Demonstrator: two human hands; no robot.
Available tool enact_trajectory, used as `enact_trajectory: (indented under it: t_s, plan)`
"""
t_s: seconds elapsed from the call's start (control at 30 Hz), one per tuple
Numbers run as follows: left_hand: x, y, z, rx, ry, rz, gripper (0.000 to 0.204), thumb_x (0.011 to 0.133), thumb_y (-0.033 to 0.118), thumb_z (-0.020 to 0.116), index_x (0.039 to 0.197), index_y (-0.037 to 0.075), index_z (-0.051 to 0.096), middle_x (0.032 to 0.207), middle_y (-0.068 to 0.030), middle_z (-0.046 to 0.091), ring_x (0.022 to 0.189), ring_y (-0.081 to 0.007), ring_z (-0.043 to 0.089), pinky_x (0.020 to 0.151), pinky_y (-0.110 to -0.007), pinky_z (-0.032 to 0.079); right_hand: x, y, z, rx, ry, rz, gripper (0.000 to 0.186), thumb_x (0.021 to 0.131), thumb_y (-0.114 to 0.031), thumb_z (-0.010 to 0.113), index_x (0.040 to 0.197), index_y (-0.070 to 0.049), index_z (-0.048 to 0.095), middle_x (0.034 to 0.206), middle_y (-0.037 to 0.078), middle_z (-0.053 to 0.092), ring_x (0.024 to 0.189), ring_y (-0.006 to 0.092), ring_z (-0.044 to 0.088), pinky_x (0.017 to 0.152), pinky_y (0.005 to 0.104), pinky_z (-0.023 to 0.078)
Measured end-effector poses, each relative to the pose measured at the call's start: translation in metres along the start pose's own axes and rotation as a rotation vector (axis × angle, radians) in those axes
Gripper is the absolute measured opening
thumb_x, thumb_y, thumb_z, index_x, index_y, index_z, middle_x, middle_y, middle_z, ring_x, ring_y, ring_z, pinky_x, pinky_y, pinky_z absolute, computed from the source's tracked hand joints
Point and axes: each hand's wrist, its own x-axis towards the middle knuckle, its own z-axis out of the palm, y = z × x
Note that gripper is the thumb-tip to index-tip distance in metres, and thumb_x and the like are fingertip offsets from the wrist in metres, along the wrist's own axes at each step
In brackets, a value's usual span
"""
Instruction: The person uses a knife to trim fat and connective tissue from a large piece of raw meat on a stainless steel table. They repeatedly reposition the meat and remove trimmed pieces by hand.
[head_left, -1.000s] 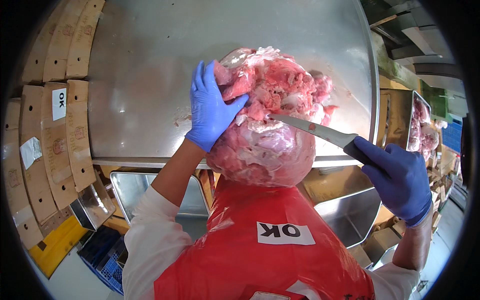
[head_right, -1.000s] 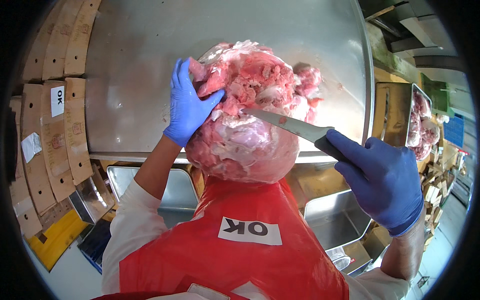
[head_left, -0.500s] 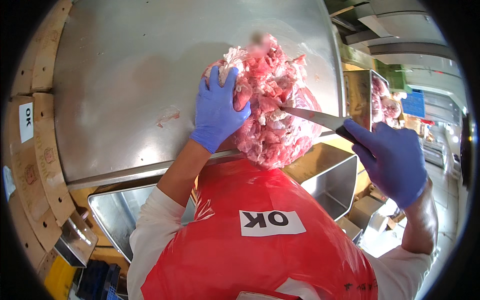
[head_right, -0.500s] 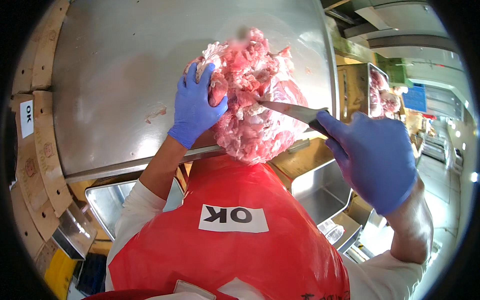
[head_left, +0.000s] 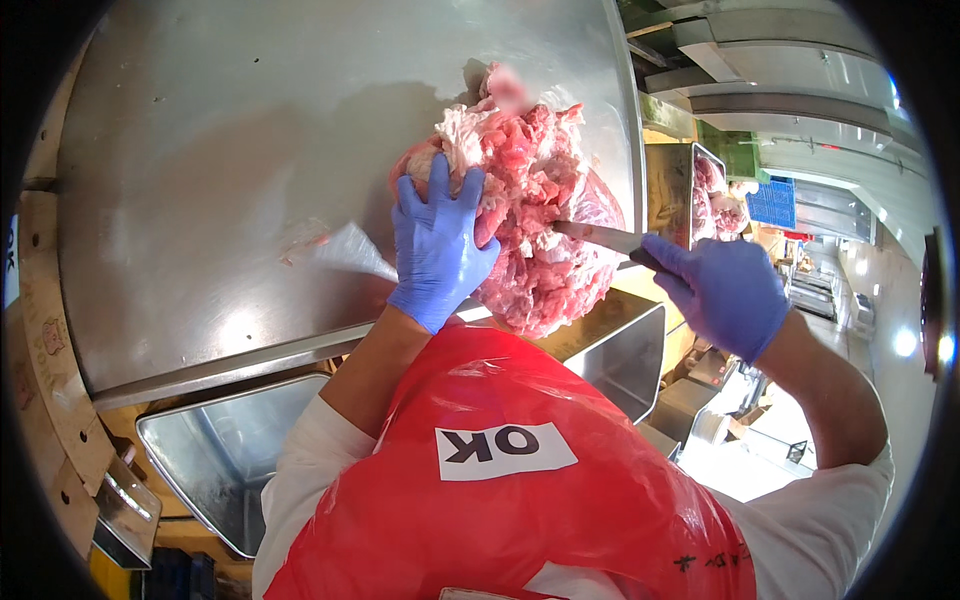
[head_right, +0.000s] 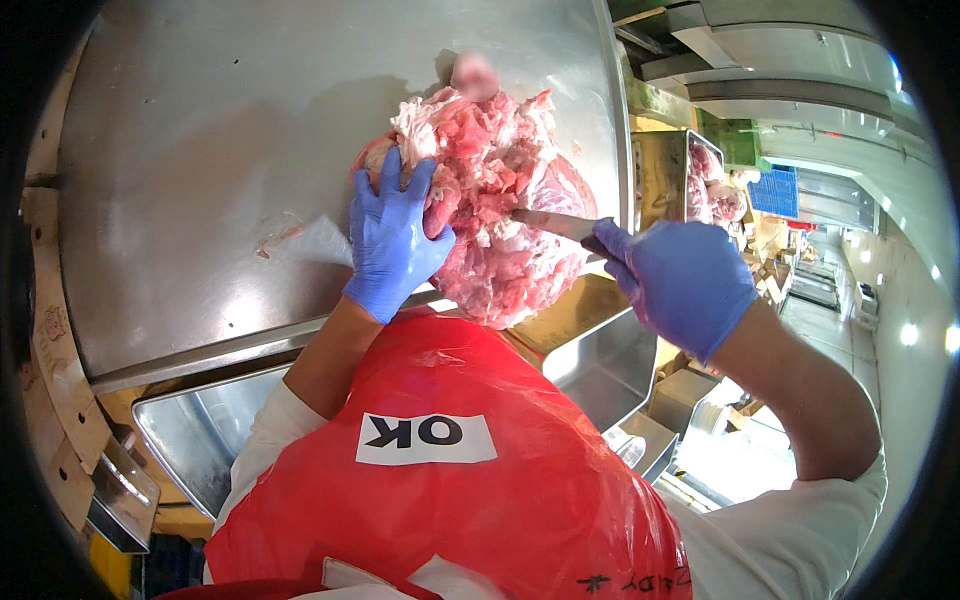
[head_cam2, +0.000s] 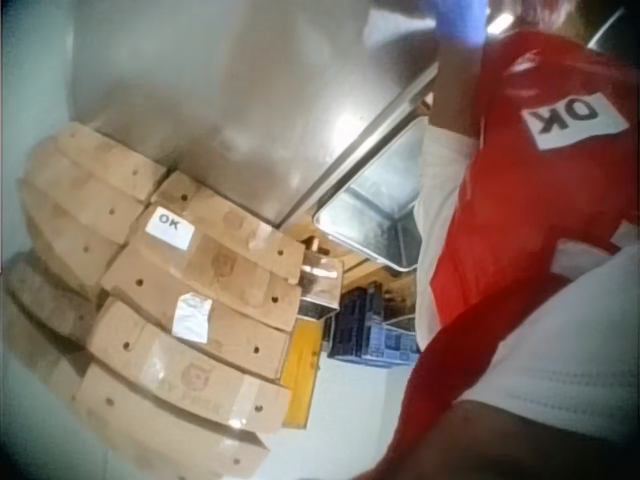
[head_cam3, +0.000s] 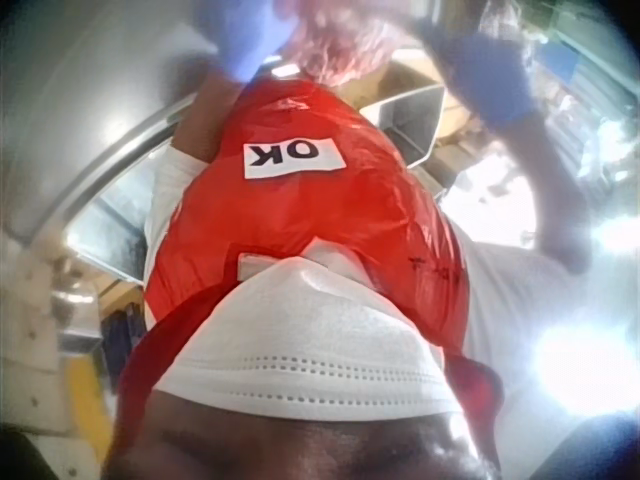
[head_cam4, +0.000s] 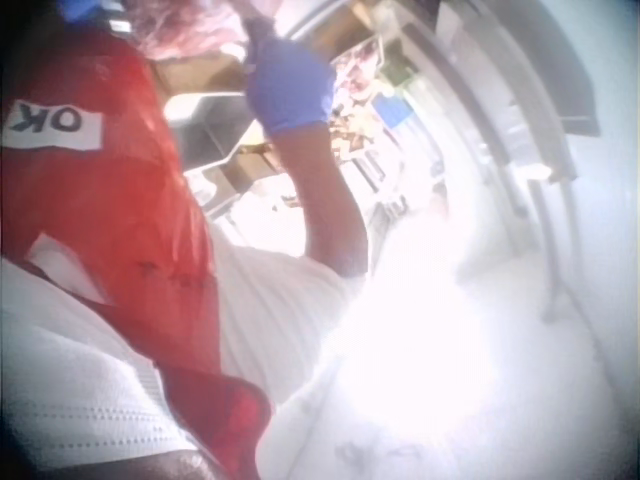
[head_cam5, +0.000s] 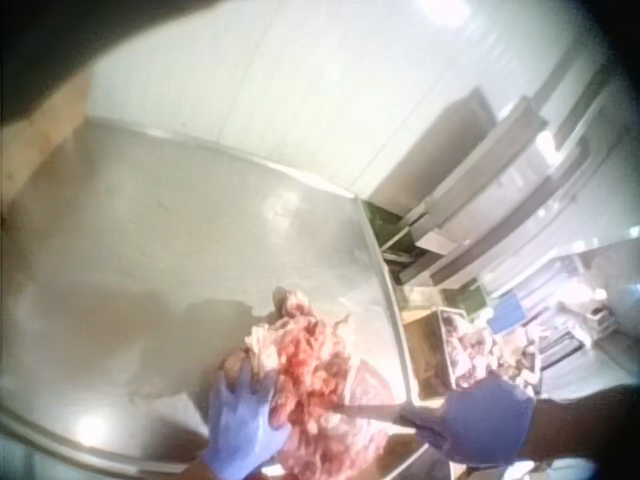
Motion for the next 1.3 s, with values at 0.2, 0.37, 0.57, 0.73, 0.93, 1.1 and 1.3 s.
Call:
enact_trajectory:
  t_s: [0.2,0.37,0.57,0.73,0.93,1.1,1.3]
  plan:
    - [-0.001,-0.003,0.001,0.03,-0.075,-0.004,0.081,0.071,0.028,0.088,0.146,0.011,0.062,0.151,-0.0272,0.052,0.129,-0.053,0.054,0.105,-0.06,0.053,-0.012,-0.012,0.08,0.115,0.115,0.056,0.05,0.108,-0.032,0.067,0.156,-0.024,0.056,0.081,0.014,0.069,0.064,0.0341,0.071,0.056,0.0514,0.054]
    - [-0.003,-0.008,0.009,0.016,0.044,0.058,0.079,0.074,0.028,0.087,0.147,0.012,0.061,0.152,-0.0263,0.05,0.133,-0.0564,0.053,0.105,-0.06,0.057,-0.019,0.001,0.182,0.27,0.433,0.084,0.064,0.102,-0.03,0.076,0.162,-0.029,0.054,0.075,0.012,0.063,0.057,0.0307,0.065,0.052,0.0459,0.053]
    - [0.004,0.007,0.001,0.006,-0.086,-0.109,0.081,0.076,0.032,0.088,0.149,0.013,0.058,0.15,-0.0233,0.051,0.132,-0.0533,0.055,0.105,-0.06,0.058,-0.003,0.011,0.241,0.314,0.653,0.048,0.064,0.099,-0.025,0.079,0.16,-0.025,0.06,0.071,0.008,0.06,0.052,0.0271,0.061,0.049,0.0433,0.052]
    - [0.003,0.01,0.014,-0.009,-0.014,-0.15,0.08,0.077,0.032,0.088,0.148,0.012,0.057,0.151,-0.0219,0.051,0.134,-0.0514,0.054,0.105,-0.059,0.057,0.022,0.013,0.292,0.424,0.853,0.04,0.068,0.097,-0.022,0.081,0.161,-0.024,0.059,0.072,0.008,0.066,0.051,0.0265,0.064,0.049,0.0422,0.054]
    - [0.007,0.025,0.029,0.066,0.029,-0.239,0.081,0.078,0.029,0.086,0.148,0.009,0.053,0.152,-0.0243,0.049,0.136,-0.0501,0.051,0.11,-0.059,0.051,0.052,0.001,0.317,0.646,0.927,0.113,0.066,0.099,-0.022,0.08,0.161,-0.023,0.058,0.07,0.01,0.065,0.053,0.0306,0.066,0.051,0.0455,0.053]
    - [0.014,0.026,0.028,0.1,0.052,-0.234,0.081,0.076,0.028,0.084,0.148,0.008,0.052,0.151,-0.0265,0.048,0.134,-0.0513,0.051,0.111,-0.059,0.049,0.041,0.032,0.278,0.513,0.769,0.088,0.064,0.101,-0.029,0.076,0.162,-0.03,0.056,0.071,0.012,0.067,0.056,0.034,0.068,0.056,0.0495,0.056]
    - [0.011,0.022,0.028,0.136,0.097,-0.215,0.082,0.074,0.028,0.085,0.147,0.009,0.052,0.149,-0.0258,0.048,0.133,-0.0524,0.051,0.106,-0.062,0.052,0.036,0.094,0.161,0.143,0.614,-0.113,0.06,0.104,-0.033,0.071,0.161,-0.033,0.054,0.076,0.012,0.07,0.06,0.0349,0.07,0.056,0.0509,0.056]
